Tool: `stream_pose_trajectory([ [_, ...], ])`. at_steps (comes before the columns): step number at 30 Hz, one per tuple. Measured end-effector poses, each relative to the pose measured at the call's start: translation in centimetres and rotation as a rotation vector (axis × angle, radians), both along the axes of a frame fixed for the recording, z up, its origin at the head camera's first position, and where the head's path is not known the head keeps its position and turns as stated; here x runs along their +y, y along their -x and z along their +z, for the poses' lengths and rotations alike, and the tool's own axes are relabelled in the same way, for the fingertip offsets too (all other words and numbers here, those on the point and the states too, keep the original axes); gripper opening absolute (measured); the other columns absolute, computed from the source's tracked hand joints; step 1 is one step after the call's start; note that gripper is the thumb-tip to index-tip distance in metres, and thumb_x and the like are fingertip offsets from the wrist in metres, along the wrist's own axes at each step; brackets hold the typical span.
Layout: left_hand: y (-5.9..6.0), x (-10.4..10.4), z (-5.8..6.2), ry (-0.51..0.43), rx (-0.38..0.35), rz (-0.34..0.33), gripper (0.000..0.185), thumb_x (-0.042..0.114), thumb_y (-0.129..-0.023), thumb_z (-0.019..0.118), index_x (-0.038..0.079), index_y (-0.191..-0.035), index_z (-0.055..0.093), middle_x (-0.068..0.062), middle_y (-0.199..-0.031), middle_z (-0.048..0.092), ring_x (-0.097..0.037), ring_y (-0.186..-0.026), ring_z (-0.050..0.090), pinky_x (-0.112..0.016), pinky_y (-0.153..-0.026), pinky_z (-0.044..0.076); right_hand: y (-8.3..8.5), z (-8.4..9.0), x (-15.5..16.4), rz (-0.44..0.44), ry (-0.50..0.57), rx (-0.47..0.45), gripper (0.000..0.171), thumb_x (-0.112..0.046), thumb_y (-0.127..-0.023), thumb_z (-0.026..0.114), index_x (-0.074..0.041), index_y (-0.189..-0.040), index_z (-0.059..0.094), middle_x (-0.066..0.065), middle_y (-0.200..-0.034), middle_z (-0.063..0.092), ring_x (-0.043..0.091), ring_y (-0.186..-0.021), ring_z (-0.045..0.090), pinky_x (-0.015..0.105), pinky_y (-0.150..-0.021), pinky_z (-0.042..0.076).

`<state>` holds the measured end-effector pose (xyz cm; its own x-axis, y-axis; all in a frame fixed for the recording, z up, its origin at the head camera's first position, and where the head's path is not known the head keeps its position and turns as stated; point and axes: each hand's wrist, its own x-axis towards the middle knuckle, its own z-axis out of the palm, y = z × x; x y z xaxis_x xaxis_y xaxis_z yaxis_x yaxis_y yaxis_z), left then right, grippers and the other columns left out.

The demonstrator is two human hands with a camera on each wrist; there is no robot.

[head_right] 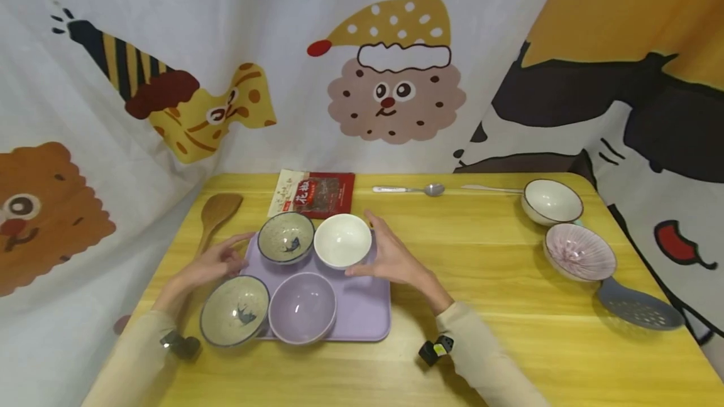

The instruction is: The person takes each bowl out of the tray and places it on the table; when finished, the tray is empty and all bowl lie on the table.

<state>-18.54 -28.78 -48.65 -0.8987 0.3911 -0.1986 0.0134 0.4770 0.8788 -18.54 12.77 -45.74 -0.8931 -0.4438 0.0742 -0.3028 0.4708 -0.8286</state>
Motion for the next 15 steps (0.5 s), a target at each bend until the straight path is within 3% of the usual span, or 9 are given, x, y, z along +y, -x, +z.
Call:
stream_pose_trajectory([
  [7, -0.1, 0.1, 0.3, 0.021, 0.003, 0.003, 0.071, 0.001, -0.095, 0.062, -0.002, -0.158, 0.028, -0.018, -0.082, 0.063, -0.015, -0.069, 0.061, -0.026, -0.064, 0.056, 0.4, -0.9, -1.4, 0.007, 0.078, -0.041, 0.134, -0.024, -0.060, 0.099, 0.000, -0.160, 0.014, 0.025, -0.162, 0.027, 0.043, -0.149, 0.030, 0.064, -0.120, 0.023],
  [15, -0.2, 0.2, 0.4, 0.026, -0.012, 0.017, 0.072, 0.000, -0.095, 0.062, -0.001, -0.158, 0.028, -0.020, -0.083, 0.063, -0.016, -0.070, 0.061, -0.026, -0.064, 0.056, 0.6, -1.9, -2.0, -0.010, 0.073, -0.054, 0.136, -0.024, -0.059, 0.100, 0.002, -0.160, 0.013, 0.027, -0.161, 0.026, 0.044, -0.148, 0.032, 0.062, -0.119, 0.025],
])
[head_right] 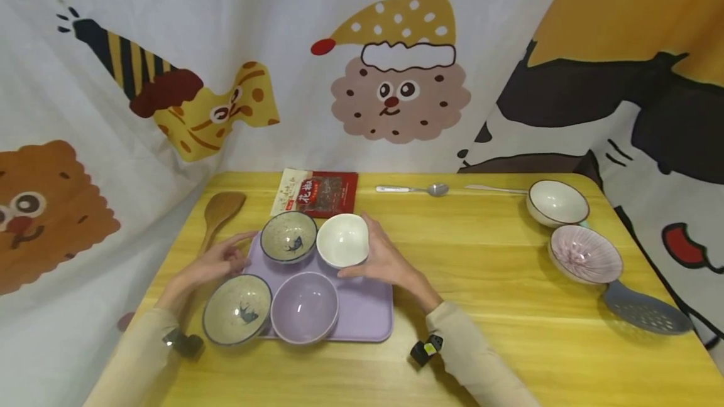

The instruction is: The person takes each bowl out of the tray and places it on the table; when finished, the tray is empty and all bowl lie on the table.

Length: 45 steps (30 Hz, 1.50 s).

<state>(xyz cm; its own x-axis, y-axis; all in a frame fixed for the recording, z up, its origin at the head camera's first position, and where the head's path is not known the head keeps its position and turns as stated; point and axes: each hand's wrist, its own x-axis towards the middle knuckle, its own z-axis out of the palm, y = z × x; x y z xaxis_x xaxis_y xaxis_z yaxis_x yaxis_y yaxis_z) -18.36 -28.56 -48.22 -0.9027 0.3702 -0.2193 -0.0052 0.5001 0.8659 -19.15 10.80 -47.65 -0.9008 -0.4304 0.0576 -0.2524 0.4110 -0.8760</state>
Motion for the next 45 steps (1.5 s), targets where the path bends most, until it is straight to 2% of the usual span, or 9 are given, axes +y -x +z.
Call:
stream_pose_trajectory([
  [3, 0.0, 0.2, 0.0, 0.002, -0.003, 0.003, 0.072, -0.001, -0.094, 0.062, -0.001, -0.158, 0.028, -0.021, -0.084, 0.063, -0.016, -0.071, 0.061, -0.027, -0.064, 0.056, 0.1, -0.2, 0.1, -0.003, 0.000, 0.005, 0.135, -0.024, -0.059, 0.099, 0.004, -0.159, 0.013, 0.027, -0.160, 0.028, 0.044, -0.147, 0.034, 0.063, -0.118, 0.027],
  [8, 0.1, 0.3, 0.1, 0.004, 0.001, 0.002, 0.071, 0.000, -0.095, 0.062, -0.001, -0.157, 0.028, -0.021, -0.083, 0.063, -0.016, -0.070, 0.060, -0.026, -0.063, 0.056, 0.2, -0.4, 0.1, -0.026, 0.014, 0.037, 0.129, -0.023, -0.058, 0.099, 0.003, -0.158, 0.021, 0.025, -0.155, 0.039, 0.042, -0.140, 0.045, 0.061, -0.114, 0.037],
  [18, 0.0, 0.1, 0.2, 0.006, -0.003, 0.003, 0.072, -0.002, -0.094, 0.062, -0.002, -0.157, 0.028, -0.020, -0.083, 0.062, -0.016, -0.069, 0.060, -0.026, -0.062, 0.055, 0.3, -1.3, 0.2, -0.108, 0.096, 0.045, 0.120, -0.026, -0.056, 0.100, -0.003, -0.154, 0.034, 0.017, -0.144, 0.054, 0.035, -0.127, 0.059, 0.054, -0.105, 0.049],
  [26, 0.1, 0.0, 0.1, 0.007, -0.007, -0.007, 0.071, -0.002, -0.094, 0.061, -0.003, -0.157, 0.028, -0.020, -0.082, 0.062, -0.016, -0.070, 0.060, -0.026, -0.063, 0.055, -0.2, -0.8, 1.5, -0.183, 0.117, 0.058, 0.116, -0.025, -0.058, 0.099, -0.006, -0.153, 0.036, 0.017, -0.144, 0.054, 0.036, -0.126, 0.059, 0.054, -0.102, 0.051],
  [36, 0.1, 0.0, 0.2, -0.006, -0.007, -0.008, 0.072, -0.002, -0.094, 0.061, -0.003, -0.157, 0.027, -0.019, -0.081, 0.061, -0.016, -0.069, 0.060, -0.026, -0.063, 0.055, 0.2, 0.2, 4.3, -0.271, 0.111, 0.175, 0.113, -0.020, -0.062, 0.098, -0.007, -0.154, 0.035, 0.019, -0.146, 0.051, 0.038, -0.124, 0.058, 0.055, -0.097, 0.053],
  [40, 0.1, 0.1, 0.3, -0.002, -0.001, -0.006, 0.073, -0.002, -0.093, 0.061, -0.002, -0.158, 0.027, -0.018, -0.081, 0.061, -0.017, -0.069, 0.059, -0.027, -0.063, 0.055, 0.4, 0.5, 5.5, -0.324, 0.118, 0.213, 0.112, -0.017, -0.061, 0.098, -0.007, -0.154, 0.035, 0.020, -0.147, 0.049, 0.038, -0.126, 0.056, 0.056, -0.099, 0.052],
  [45, 0.0, 0.1, 0.3, 0.011, 0.001, -0.004, 0.074, -0.003, -0.092, 0.061, -0.003, -0.157, 0.027, -0.016, -0.080, 0.061, -0.017, -0.069, 0.059, -0.026, -0.062, 0.055, 0.7, 0.9, 7.3, -0.400, 0.073, 0.240, 0.114, -0.019, -0.062, 0.098, -0.007, -0.156, 0.033, 0.022, -0.150, 0.047, 0.040, -0.129, 0.053, 0.058, -0.101, 0.049],
])
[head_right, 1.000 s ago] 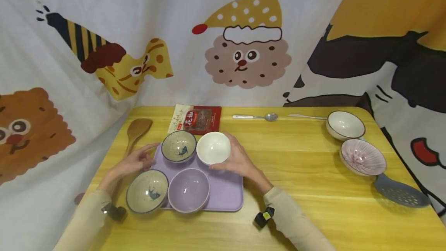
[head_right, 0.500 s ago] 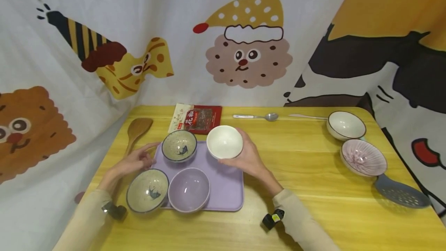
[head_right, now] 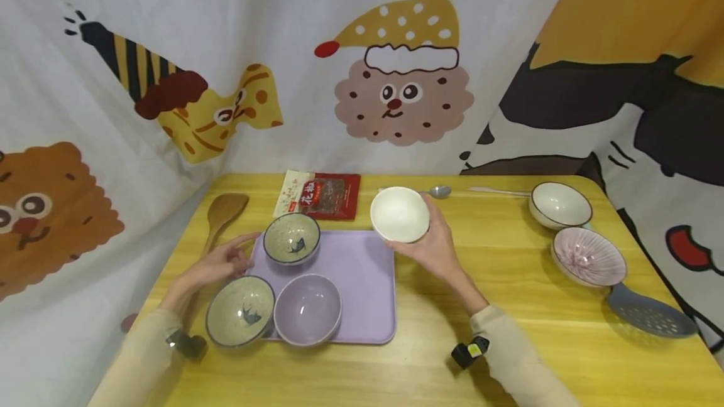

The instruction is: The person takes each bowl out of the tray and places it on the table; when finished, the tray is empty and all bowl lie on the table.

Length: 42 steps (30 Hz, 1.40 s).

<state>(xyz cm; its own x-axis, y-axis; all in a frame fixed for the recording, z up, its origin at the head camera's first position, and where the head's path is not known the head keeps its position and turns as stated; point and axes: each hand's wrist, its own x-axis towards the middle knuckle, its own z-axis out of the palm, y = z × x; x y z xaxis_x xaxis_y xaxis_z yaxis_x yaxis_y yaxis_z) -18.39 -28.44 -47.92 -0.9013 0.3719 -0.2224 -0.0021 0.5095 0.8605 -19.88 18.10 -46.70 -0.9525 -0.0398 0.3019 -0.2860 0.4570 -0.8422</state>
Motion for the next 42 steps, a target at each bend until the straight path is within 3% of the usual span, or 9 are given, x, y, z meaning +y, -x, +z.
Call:
stream_pose_trajectory([
  [15, 0.1, -0.2, -0.2, -0.008, 0.005, -0.003, 0.072, -0.004, -0.093, 0.060, -0.004, -0.157, 0.028, -0.016, -0.081, 0.060, -0.016, -0.070, 0.059, -0.026, -0.063, 0.055, 1.4, 0.8, 6.0, -0.223, -0.016, 0.020, 0.110, -0.018, -0.067, 0.094, -0.006, -0.157, 0.031, 0.024, -0.149, 0.047, 0.040, -0.127, 0.053, 0.059, -0.100, 0.047],
  [23, 0.0, -0.2, -0.2, -0.008, 0.004, 0.000, 0.071, -0.003, -0.093, 0.060, -0.003, -0.157, 0.028, -0.016, -0.081, 0.061, -0.016, -0.069, 0.060, -0.025, -0.062, 0.055, 2.6, 1.3, 8.7, -0.317, 0.011, 0.023, 0.100, -0.016, -0.068, 0.093, -0.009, -0.152, 0.039, 0.017, -0.145, 0.053, 0.034, -0.126, 0.055, 0.046, -0.100, 0.049],
  [28, -0.1, -0.2, -0.3, -0.004, 0.015, -0.004, 0.071, -0.004, -0.093, 0.059, -0.004, -0.156, 0.028, -0.017, -0.080, 0.061, -0.015, -0.069, 0.059, -0.025, -0.062, 0.055, 3.1, 1.2, 10.0, -0.398, 0.006, -0.020, 0.103, -0.021, -0.069, 0.093, -0.011, -0.154, 0.037, 0.018, -0.149, 0.049, 0.037, -0.130, 0.052, 0.058, -0.106, 0.046],
  [42, -0.2, 0.0, 0.0, -0.004, 0.006, -0.002, 0.071, -0.006, -0.092, 0.058, -0.004, -0.156, 0.028, -0.021, -0.081, 0.061, -0.017, -0.069, 0.059, -0.025, -0.062, 0.053, 3.8, -0.3, 12.9, -0.493, -0.014, -0.148, 0.111, -0.035, -0.071, 0.092, -0.014, -0.159, 0.028, 0.019, -0.156, 0.040, 0.040, -0.139, 0.043, 0.059, -0.113, 0.039],
])
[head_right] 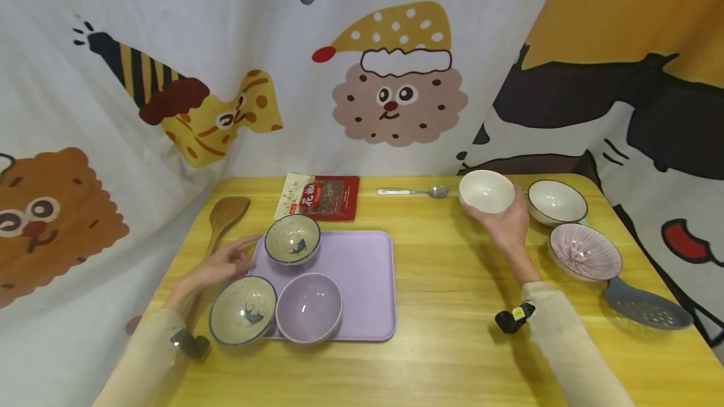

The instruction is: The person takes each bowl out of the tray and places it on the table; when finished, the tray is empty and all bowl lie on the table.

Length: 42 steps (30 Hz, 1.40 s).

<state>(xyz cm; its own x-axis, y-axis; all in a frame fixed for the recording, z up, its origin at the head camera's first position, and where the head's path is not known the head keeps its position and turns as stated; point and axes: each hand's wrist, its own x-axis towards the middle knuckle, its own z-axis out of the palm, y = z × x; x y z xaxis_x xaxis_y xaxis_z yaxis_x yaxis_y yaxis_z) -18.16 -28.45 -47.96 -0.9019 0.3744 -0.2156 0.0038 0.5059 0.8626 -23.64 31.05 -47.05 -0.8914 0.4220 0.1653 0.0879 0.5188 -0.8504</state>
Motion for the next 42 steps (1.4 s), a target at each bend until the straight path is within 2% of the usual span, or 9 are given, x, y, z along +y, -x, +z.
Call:
stream_pose_trajectory([
  [7, 0.0, -0.1, -0.2, -0.011, -0.008, 0.001, 0.072, -0.006, -0.092, 0.058, -0.003, -0.157, 0.027, -0.021, -0.082, 0.062, -0.016, -0.070, 0.059, -0.025, -0.062, 0.054, 0.3, -0.6, 0.8, -0.023, -0.007, -0.068, 0.114, -0.040, -0.074, 0.089, -0.011, -0.161, 0.023, 0.023, -0.158, 0.036, 0.043, -0.141, 0.041, 0.059, -0.114, 0.038],
  [16, 0.1, -0.1, -0.1, -0.014, -0.010, 0.002, 0.072, -0.007, -0.091, 0.057, -0.004, -0.157, 0.027, -0.020, -0.082, 0.062, -0.016, -0.070, 0.059, -0.025, -0.062, 0.054, 0.6, -1.2, 1.5, -0.063, -0.010, -0.083, 0.113, -0.036, -0.074, 0.089, -0.006, -0.161, 0.023, 0.024, -0.158, 0.036, 0.044, -0.142, 0.039, 0.058, -0.116, 0.036],
  [23, 0.1, 0.0, -0.2, -0.017, -0.006, -0.001, 0.074, -0.007, -0.090, 0.058, -0.004, -0.157, 0.027, -0.019, -0.082, 0.062, -0.016, -0.069, 0.060, -0.026, -0.062, 0.055, 0.4, -1.3, 1.9, -0.048, -0.039, -0.093, 0.113, -0.036, -0.075, 0.088, -0.007, -0.161, 0.020, 0.024, -0.159, 0.033, 0.045, -0.142, 0.038, 0.060, -0.115, 0.036],
  [28, 0.0, 0.1, -0.2, -0.006, -0.006, 0.004, 0.073, -0.006, -0.091, 0.059, -0.003, -0.157, 0.028, -0.019, -0.082, 0.062, -0.017, -0.070, 0.060, -0.026, -0.062, 0.055, 0.1, -1.2, 1.9, -0.015, -0.067, -0.109, 0.116, -0.037, -0.076, 0.087, -0.003, -0.161, 0.016, 0.028, -0.158, 0.031, 0.047, -0.140, 0.039, 0.062, -0.113, 0.037],
  [33, 0.1, 0.0, -0.2, 0.007, 0.002, 0.005, 0.072, -0.005, -0.092, 0.060, -0.003, -0.157, 0.029, -0.018, -0.081, 0.063, -0.017, -0.069, 0.060, -0.026, -0.062, 0.054, -0.2, -0.7, 1.6, 0.011, -0.144, -0.079, 0.117, -0.037, -0.076, 0.088, 0.003, -0.159, 0.015, 0.033, -0.154, 0.031, 0.049, -0.138, 0.037, 0.064, -0.113, 0.034],
  [37, 0.0, 0.0, -0.3, 0.001, 0.005, 0.004, 0.072, -0.005, -0.092, 0.059, -0.003, -0.157, 0.028, -0.019, -0.081, 0.062, -0.017, -0.069, 0.059, -0.026, -0.061, 0.054, -0.6, 0.4, 1.3, 0.008, -0.203, -0.020, 0.113, -0.035, -0.078, 0.087, 0.005, -0.157, 0.017, 0.033, -0.151, 0.033, 0.048, -0.135, 0.036, 0.064, -0.113, 0.033],
  [42, 0.0, 0.0, -0.2, -0.007, 0.004, 0.004, 0.072, -0.005, -0.092, 0.060, -0.003, -0.157, 0.028, -0.021, -0.082, 0.062, -0.017, -0.069, 0.059, -0.026, -0.061, 0.054, -1.1, 2.2, 0.7, 0.031, -0.203, 0.022, 0.108, -0.037, -0.081, 0.084, 0.002, -0.159, 0.019, 0.031, -0.154, 0.032, 0.048, -0.135, 0.037, 0.064, -0.111, 0.032],
])
